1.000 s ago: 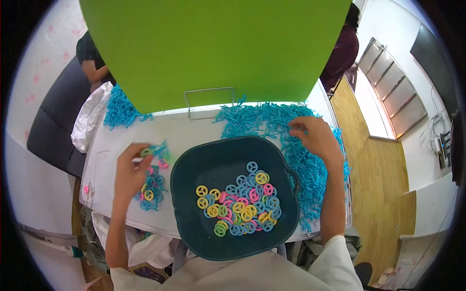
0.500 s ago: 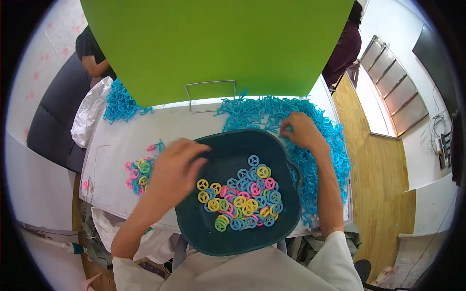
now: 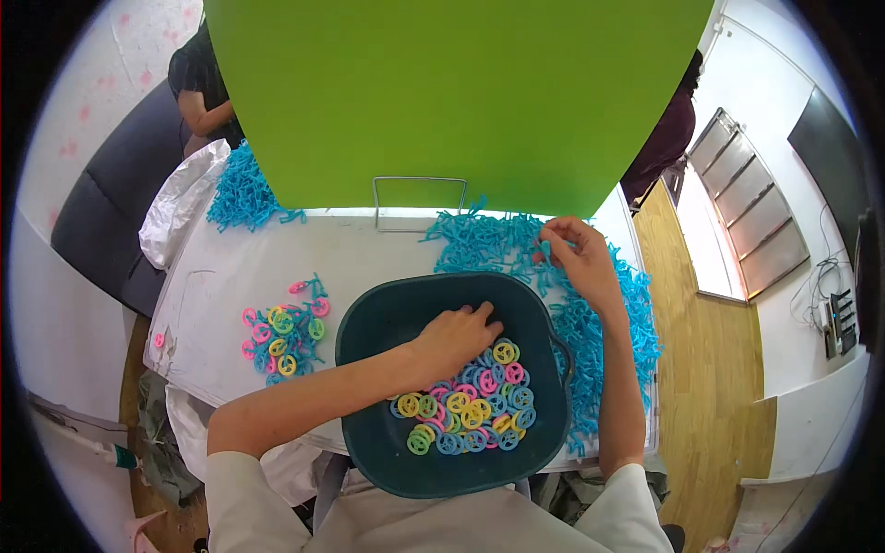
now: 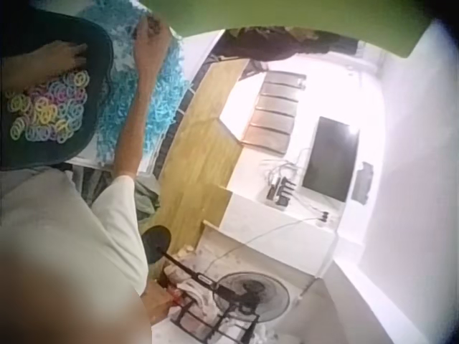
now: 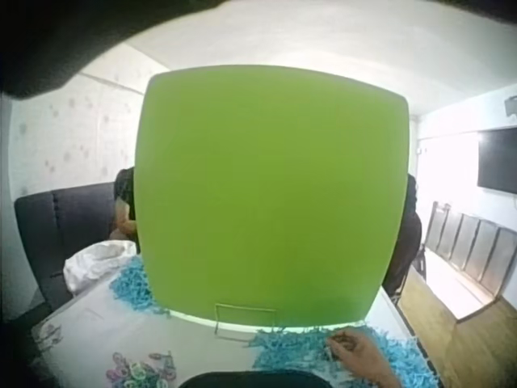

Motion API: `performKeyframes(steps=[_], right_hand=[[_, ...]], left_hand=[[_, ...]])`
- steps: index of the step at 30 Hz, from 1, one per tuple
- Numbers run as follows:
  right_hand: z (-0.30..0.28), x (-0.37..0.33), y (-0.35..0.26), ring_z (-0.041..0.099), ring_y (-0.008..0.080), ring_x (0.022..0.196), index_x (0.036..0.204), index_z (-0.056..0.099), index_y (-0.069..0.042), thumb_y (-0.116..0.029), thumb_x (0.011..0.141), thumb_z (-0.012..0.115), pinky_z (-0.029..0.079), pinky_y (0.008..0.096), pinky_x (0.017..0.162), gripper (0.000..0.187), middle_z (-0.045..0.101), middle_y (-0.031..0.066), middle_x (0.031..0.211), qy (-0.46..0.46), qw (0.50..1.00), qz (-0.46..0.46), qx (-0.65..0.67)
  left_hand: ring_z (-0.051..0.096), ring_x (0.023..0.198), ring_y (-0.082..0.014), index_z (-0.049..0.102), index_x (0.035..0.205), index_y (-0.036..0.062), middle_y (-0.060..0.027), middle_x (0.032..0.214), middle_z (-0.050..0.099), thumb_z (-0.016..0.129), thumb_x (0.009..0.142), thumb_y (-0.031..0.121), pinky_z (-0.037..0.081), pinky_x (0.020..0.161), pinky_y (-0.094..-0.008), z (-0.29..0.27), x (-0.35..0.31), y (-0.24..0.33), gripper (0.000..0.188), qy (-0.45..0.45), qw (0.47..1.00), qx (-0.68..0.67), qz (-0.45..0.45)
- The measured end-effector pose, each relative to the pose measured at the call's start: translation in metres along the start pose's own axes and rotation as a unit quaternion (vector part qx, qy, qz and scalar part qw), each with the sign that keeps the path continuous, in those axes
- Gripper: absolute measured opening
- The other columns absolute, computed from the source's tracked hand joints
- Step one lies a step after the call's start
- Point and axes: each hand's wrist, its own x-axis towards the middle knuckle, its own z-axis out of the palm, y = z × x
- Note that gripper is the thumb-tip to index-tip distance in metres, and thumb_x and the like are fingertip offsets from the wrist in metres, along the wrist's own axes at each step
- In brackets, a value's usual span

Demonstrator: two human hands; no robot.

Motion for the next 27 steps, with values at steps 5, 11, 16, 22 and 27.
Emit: performKeyframes(steps=[5, 11, 16, 22, 27], right_hand=[[0.001, 0.002, 0.007, 0.063, 0.0108, 0.081, 0.099, 0.061, 0.002, -0.007, 0.091, 0.061, 0.05, 0.0229, 0.073, 0.012, 0.068, 0.008, 0.088, 0.043, 0.995, -0.087, -0.006], [0.003, -0.01, -0.01, 0.065, 0.0118, 0.084, 0.098, 0.063, 0.002, -0.006, 0.089, 0.063, 0.05, 0.0231, 0.073, 0.012, 0.068, 0.0079, 0.09, -0.004, 0.996, -0.081, 0.028], [0.022, -0.025, -0.033, 0.064, 0.0103, 0.081, 0.099, 0.064, 0.002, -0.007, 0.089, 0.063, 0.05, 0.0235, 0.069, 0.013, 0.067, 0.006, 0.088, -0.105, 0.992, -0.05, 0.046], [0.033, -0.031, -0.041, 0.063, 0.0105, 0.086, 0.107, 0.061, 0.001, -0.004, 0.089, 0.061, 0.05, 0.0248, 0.074, 0.019, 0.064, 0.0061, 0.102, -0.121, 0.986, 0.028, 0.112], [0.033, -0.027, -0.038, 0.062, 0.0154, 0.096, 0.115, 0.057, -0.002, 0.001, 0.087, 0.06, 0.051, 0.0293, 0.084, 0.029, 0.06, 0.0072, 0.113, -0.185, 0.904, 0.054, 0.382]], left_hand=[[0.063, 0.089, -0.0331, 0.06, 0.102, 0.0022, -0.0178, 0.103, 0.055, 0.066, 0.069, 0.001, 0.055, 0.071, -0.04, -0.008, -0.001, -0.006, 0.033, -0.022, 0.999, 0.029, -0.022], [0.065, 0.08, -0.0218, 0.057, 0.096, 0.0021, -0.0118, 0.094, 0.058, 0.064, 0.083, 0.006, 0.054, 0.06, -0.0326, -0.063, 0.01, 0.001, 0.015, 0.212, 0.909, -0.326, -0.15], [0.061, 0.081, -0.0115, 0.055, 0.096, 0.0013, -0.0047, 0.093, 0.058, 0.062, 0.092, 0.013, 0.052, 0.057, -0.0234, -0.069, 0.009, -0.005, 0.014, 0.283, 0.752, -0.571, -0.166], [0.06, 0.088, -0.0117, 0.055, 0.1, 0.001, -0.0043, 0.095, 0.058, 0.058, 0.094, 0.013, 0.058, 0.071, -0.0273, -0.065, 0.005, -0.004, 0.014, 0.254, 0.724, -0.616, -0.179], [0.06, 0.091, -0.0115, 0.055, 0.101, 0.0021, -0.0043, 0.096, 0.058, 0.056, 0.095, 0.013, 0.057, 0.08, -0.0289, -0.062, 0.002, -0.012, 0.013, 0.294, 0.617, -0.686, -0.25]])
